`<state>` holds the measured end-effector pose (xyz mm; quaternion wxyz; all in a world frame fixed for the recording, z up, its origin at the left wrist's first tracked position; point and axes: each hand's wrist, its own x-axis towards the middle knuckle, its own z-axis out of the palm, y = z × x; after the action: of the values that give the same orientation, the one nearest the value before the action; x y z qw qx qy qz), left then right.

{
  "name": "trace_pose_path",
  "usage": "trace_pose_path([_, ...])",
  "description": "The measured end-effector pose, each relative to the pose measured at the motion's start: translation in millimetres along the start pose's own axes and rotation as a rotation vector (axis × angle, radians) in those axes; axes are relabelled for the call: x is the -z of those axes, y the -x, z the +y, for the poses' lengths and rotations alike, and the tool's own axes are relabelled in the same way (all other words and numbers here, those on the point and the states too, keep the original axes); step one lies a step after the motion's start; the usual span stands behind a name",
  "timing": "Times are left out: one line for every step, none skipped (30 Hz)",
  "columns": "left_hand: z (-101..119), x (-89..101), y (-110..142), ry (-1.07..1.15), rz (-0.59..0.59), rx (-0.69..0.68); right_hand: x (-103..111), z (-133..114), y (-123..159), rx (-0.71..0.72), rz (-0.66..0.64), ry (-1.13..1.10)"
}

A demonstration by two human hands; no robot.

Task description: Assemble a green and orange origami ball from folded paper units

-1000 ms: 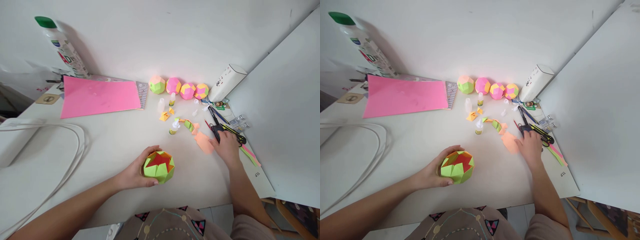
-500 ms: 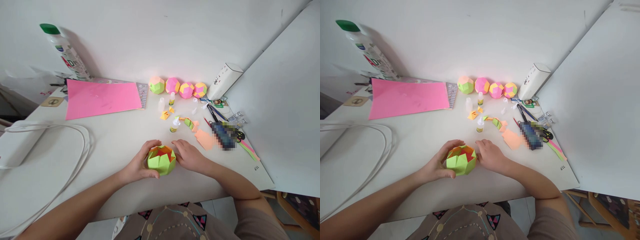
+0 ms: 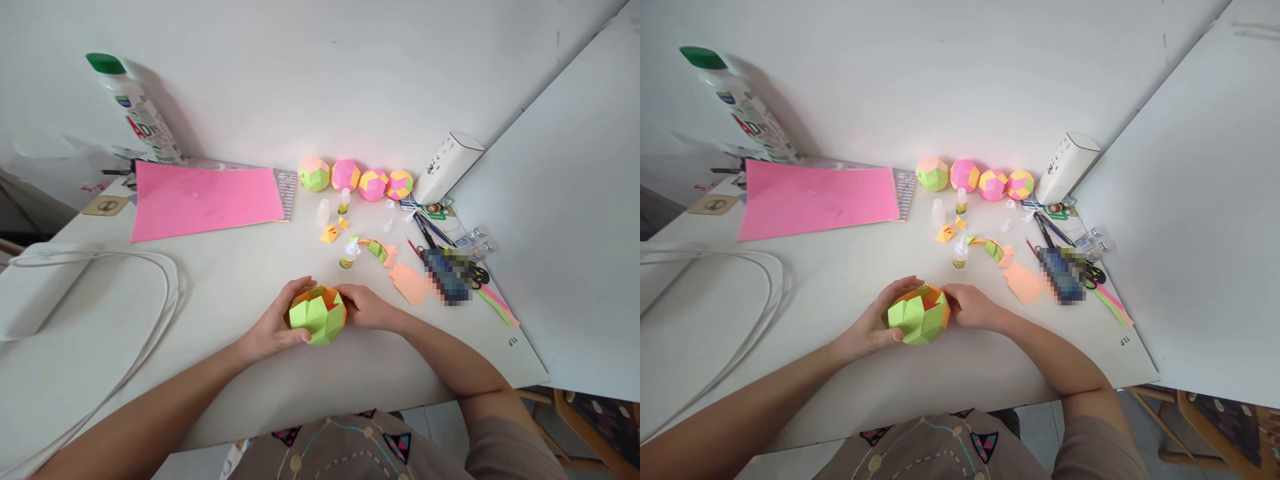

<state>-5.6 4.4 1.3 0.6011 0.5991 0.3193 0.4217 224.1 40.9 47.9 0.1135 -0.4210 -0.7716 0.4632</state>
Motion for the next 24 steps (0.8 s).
trace_pose_path([0, 0.1, 0, 0.008, 0.004, 0.018, -1, 2, -2, -0.006, 0.008, 0.002])
trace_pose_path([0, 0.3, 0, 0.015, 0.004, 0.037, -2, 3, -3, -0.012, 0.015, 0.010])
trace_pose_path([0, 0.5, 0, 0.021, 0.004, 0.056, -2, 3, -5, -0.018, 0.019, 0.017])
trace_pose_path([0, 0.7, 0, 0.023, 0.005, 0.069, -2, 3, -6, -0.022, 0.022, 0.021])
trace_pose_path([0, 0.9, 0, 0.021, 0.006, 0.077, -2, 3, -6, -0.024, 0.024, 0.023])
trace_pose_path([0, 1.1, 0, 0.017, 0.007, 0.081, -1, 2, -7, -0.025, 0.024, 0.021])
trace_pose_path([0, 1.3, 0, 0.011, 0.009, 0.083, -1, 2, -7, -0.025, 0.023, 0.016])
trace_pose_path([-1, 1.4, 1, 0.006, 0.012, 0.085, 0, 1, -7, -0.026, 0.021, 0.008])
trace_pose_path([-1, 1.5, 1, 0.003, 0.016, 0.087, 1, 2, -7, -0.027, 0.018, 0.001])
trace_pose_path([-1, 1.5, 1, 0.003, 0.020, 0.090, 1, 2, -7, -0.029, 0.018, -0.013])
trace_pose_path([-2, 1.5, 2, 0.004, 0.027, 0.093, 1, 3, -7, -0.032, 0.025, -0.038])
trace_pose_path([-2, 1.4, 2, 0.006, 0.035, 0.097, 1, 5, -7, -0.036, 0.040, -0.076])
trace_pose_path([-3, 1.3, 2, 0.009, 0.045, 0.103, 0, 6, -8, -0.035, 0.060, -0.122])
trace_pose_path([-3, 1.2, 2, 0.014, 0.052, 0.110, -1, 8, -8, -0.025, 0.081, -0.174])
trace_pose_path([-3, 1.0, 3, 0.018, 0.059, 0.116, -2, 10, -8, -0.004, 0.098, -0.224])
trace_pose_path([-3, 0.8, 3, 0.019, 0.067, 0.120, -4, 12, -8, 0.026, 0.109, -0.264])
trace_pose_path([-3, 0.6, 2, 0.015, 0.075, 0.118, -5, 13, -8, 0.060, 0.110, -0.286])
trace_pose_path([-3, 0.4, 2, 0.006, 0.084, 0.113, -6, 14, -8, 0.090, 0.108, -0.297])
trace_pose_path([-3, 0.2, 2, -0.009, 0.093, 0.106, -7, 16, -8, 0.110, 0.107, -0.299])
trace_pose_path([-2, 0.0, 2, -0.027, 0.103, 0.099, -7, 16, -8, 0.119, 0.109, -0.295])
trace_pose_path([-2, -0.2, 2, -0.047, 0.114, 0.095, -8, 17, -8, 0.120, 0.116, -0.287])
trace_pose_path([-2, -0.4, 2, -0.066, 0.123, 0.094, -8, 17, -9, 0.118, 0.124, -0.279])
trace_pose_path([-2, -0.6, 3, -0.084, 0.131, 0.091, -8, 18, -9, 0.116, 0.132, -0.272])
trace_pose_path([-2, -0.7, 3, -0.102, 0.138, 0.086, -8, 18, -9, 0.115, 0.137, -0.269])
